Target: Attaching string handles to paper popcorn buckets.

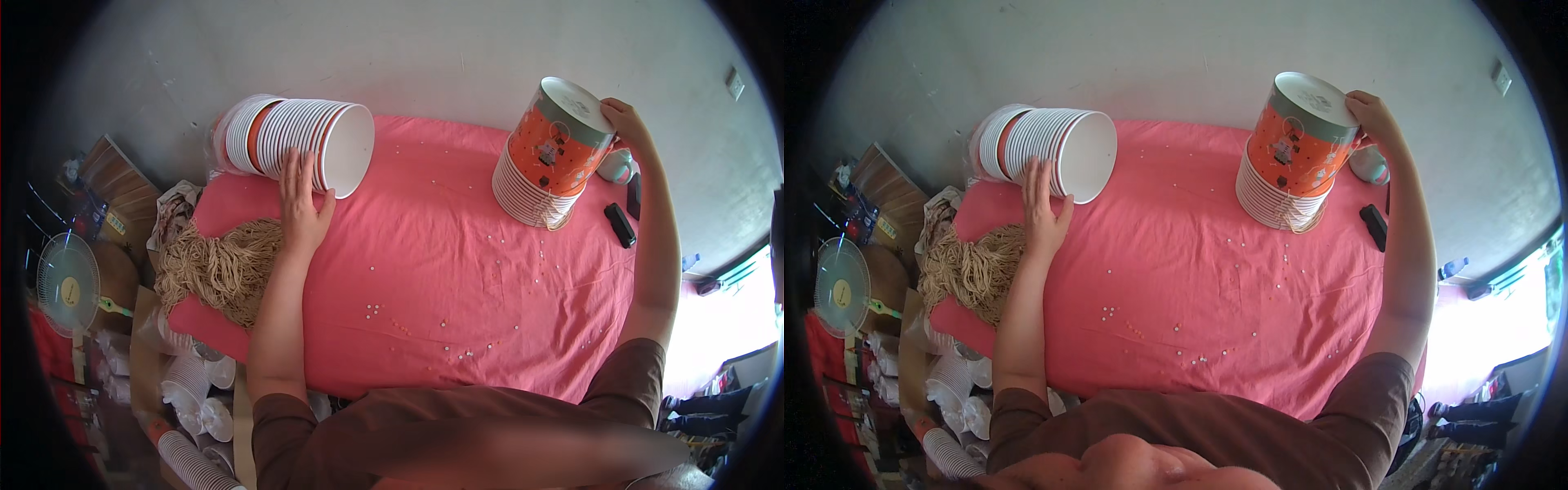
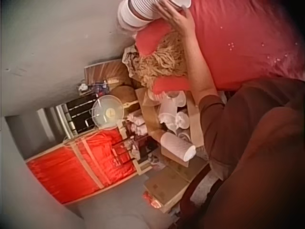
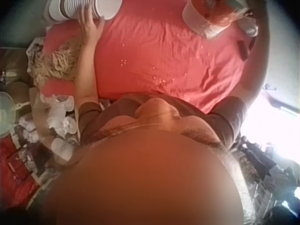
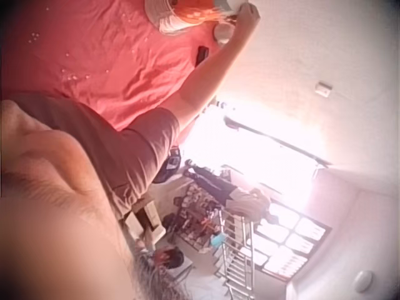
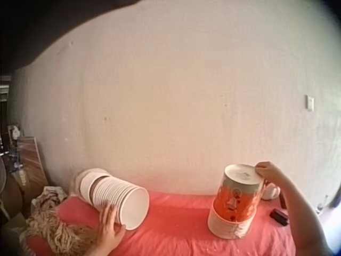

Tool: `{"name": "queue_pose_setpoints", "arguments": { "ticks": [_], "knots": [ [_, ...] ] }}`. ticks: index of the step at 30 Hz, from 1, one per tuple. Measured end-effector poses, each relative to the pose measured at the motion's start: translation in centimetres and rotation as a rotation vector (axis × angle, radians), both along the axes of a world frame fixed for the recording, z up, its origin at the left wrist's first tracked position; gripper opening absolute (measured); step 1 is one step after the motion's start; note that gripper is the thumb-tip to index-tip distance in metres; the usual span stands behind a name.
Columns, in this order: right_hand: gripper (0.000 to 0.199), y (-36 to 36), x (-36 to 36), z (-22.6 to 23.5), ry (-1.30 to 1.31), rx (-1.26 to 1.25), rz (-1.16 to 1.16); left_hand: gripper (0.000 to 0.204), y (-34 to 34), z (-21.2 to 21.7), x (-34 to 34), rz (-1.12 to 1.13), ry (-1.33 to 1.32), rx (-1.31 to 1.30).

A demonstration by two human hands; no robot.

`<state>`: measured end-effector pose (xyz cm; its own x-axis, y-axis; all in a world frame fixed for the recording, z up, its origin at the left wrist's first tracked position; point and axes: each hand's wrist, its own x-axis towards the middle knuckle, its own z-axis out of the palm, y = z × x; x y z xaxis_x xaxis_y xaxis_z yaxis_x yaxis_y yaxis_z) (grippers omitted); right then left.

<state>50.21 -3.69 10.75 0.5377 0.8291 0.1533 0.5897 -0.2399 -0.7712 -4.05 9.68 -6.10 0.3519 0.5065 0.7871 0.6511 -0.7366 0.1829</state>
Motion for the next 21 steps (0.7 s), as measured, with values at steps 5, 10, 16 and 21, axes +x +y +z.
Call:
{"name": "queue_pose_setpoints", "arguments": {
  "ticks": [5,10,16,21],
  "knots": [
    [0.029,0.7,0.4,-0.6,-0.001,0.129,-0.025,0.075,0.0,-0.1,-0.1,0.003,0.005,-0.002],
    [0.028,1.3,0.7,-0.4,-0.064,0.079,-0.044,0.075,-0.1,-0.1,0.0,-0.001,0.004,0.003],
    [0.028,2.6,0.9,-0.3,-0.099,0.044,-0.092,0.075,-0.1,0.0,0.1,-0.005,0.001,0.002],
    [0.029,3.4,1.9,-0.2,-0.12,0.048,-0.047,0.075,-0.1,-0.1,0.1,-0.003,-0.004,-0.006]
  ]
}}
